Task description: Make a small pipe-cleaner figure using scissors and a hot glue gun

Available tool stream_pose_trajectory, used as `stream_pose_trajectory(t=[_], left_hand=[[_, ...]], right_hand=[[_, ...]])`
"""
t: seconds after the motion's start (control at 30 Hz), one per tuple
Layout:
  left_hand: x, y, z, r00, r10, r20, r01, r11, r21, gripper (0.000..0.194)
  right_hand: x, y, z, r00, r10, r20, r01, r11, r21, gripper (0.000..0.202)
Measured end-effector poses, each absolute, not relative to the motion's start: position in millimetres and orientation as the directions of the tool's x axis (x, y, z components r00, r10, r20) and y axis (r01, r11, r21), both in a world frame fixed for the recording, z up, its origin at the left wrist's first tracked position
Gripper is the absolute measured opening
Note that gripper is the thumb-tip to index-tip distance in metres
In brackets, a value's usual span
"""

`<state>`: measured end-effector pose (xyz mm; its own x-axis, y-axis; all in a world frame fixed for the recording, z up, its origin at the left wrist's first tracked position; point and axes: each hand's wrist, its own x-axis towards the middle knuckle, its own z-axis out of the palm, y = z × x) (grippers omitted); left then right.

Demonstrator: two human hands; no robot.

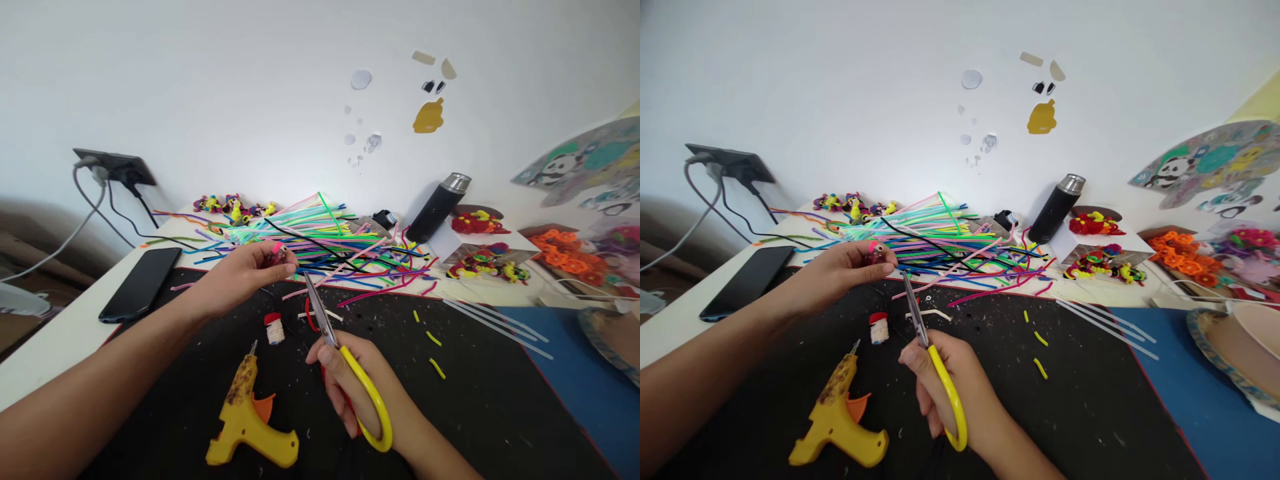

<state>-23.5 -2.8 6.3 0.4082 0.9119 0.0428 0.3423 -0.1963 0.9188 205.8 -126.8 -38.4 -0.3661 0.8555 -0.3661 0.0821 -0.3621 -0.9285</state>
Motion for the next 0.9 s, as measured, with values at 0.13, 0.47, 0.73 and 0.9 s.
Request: stream_pose_trajectory(t=[0.13, 0.47, 0.73, 0.9], left_hand=[[-28, -2, 3, 0.477, 0.879, 0.008, 0.502, -0.280, 0.819, 0.037], [-15, 0, 2, 0.645, 0.740, -0.193, 0.706, -0.480, 0.520, 0.009], [1, 5, 1, 0.610, 0.703, -0.366, 0.790, -0.575, 0.211, 0.008], [11, 7, 0, 0.589, 0.688, -0.423, 0.790, -0.600, 0.124, 0.009]], right_hand=[[206, -125, -35, -0.325, 0.871, -0.368, 0.061, -0.369, -0.927, 0.080], [208, -126, -37, -0.278, 0.906, -0.318, -0.029, -0.339, -0.940, 0.069], [208, -127, -39, -0.291, 0.901, -0.320, -0.031, -0.344, -0.939, 0.068], [208, -127, -39, -0.293, 0.897, -0.331, -0.023, -0.352, -0.936, 0.069]])
